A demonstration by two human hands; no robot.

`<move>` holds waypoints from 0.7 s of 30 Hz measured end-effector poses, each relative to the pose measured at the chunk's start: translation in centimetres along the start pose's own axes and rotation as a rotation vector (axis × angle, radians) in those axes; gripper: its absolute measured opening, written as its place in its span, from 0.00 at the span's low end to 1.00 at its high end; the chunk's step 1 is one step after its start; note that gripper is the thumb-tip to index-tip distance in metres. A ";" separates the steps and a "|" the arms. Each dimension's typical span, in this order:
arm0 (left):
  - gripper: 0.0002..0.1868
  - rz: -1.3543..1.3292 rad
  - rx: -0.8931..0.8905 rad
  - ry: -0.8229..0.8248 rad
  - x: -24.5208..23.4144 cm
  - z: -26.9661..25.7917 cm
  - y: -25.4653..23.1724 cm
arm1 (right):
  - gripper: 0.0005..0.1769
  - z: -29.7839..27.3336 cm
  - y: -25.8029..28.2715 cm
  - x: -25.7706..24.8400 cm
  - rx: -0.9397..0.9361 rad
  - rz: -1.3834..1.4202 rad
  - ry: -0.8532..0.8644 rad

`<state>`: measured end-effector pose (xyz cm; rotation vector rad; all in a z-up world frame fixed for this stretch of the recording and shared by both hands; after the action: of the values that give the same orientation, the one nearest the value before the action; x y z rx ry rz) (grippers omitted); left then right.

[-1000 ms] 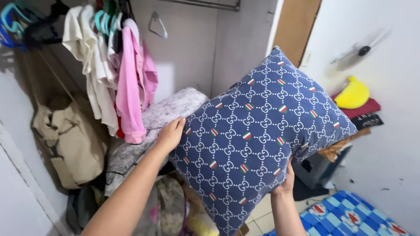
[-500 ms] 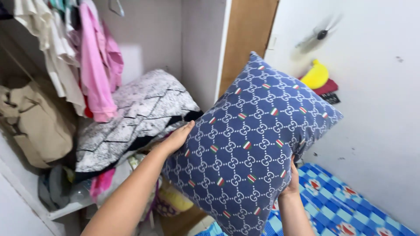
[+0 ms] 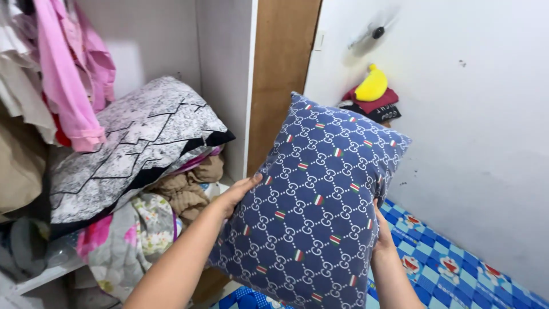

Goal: Removing pillows and blankets from a closet and arranging them on a mattress on the floor.

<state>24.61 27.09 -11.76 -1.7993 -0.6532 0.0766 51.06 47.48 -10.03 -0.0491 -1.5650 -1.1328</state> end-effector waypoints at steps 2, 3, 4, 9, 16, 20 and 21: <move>0.33 -0.041 -0.036 0.041 0.7 0.1 0.5 | 0.31 0.9 0.1 -1.7 -0.028 -0.016 0.076; 0.30 -0.085 -0.068 0.073 1.1 0.2 0.8 | 0.31 1.3 0.3 -2.3 -0.049 -0.033 0.160; 0.30 -0.079 -0.077 0.084 1.6 0.0 0.9 | 0.31 1.3 0.2 -3.1 -0.058 -0.033 0.146; 0.22 -0.108 0.026 0.147 0.8 4.2 2.4 | 0.33 2.9 -0.1 -8.1 -0.030 0.002 0.140; 0.18 -0.126 0.053 0.084 0.8 7.5 3.8 | 0.39 3.5 2.3 -14.1 -0.178 -0.349 -0.184; 0.18 -0.147 0.118 0.100 -0.1 10.1 5.2 | 0.34 2.0 2.4 -15.8 -0.173 -0.395 -0.266; 0.19 -0.148 0.108 0.096 -0.3 10.6 5.8 | 0.32 1.5 2.3 -16.3 -0.188 -0.352 -0.257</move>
<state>22.68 35.14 -20.60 -1.6358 -0.6986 -0.0729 57.03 58.18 -21.12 -0.0473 -1.7317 -1.6000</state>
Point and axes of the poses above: each hand's wrist, its own z-axis towards the middle knuckle, its own x-axis out of the palm, y = z × x, the point moved 8 cm from there along z, towards the middle knuckle, and after that the axes turned 12 degrees about -x, right-handed, at the moved point
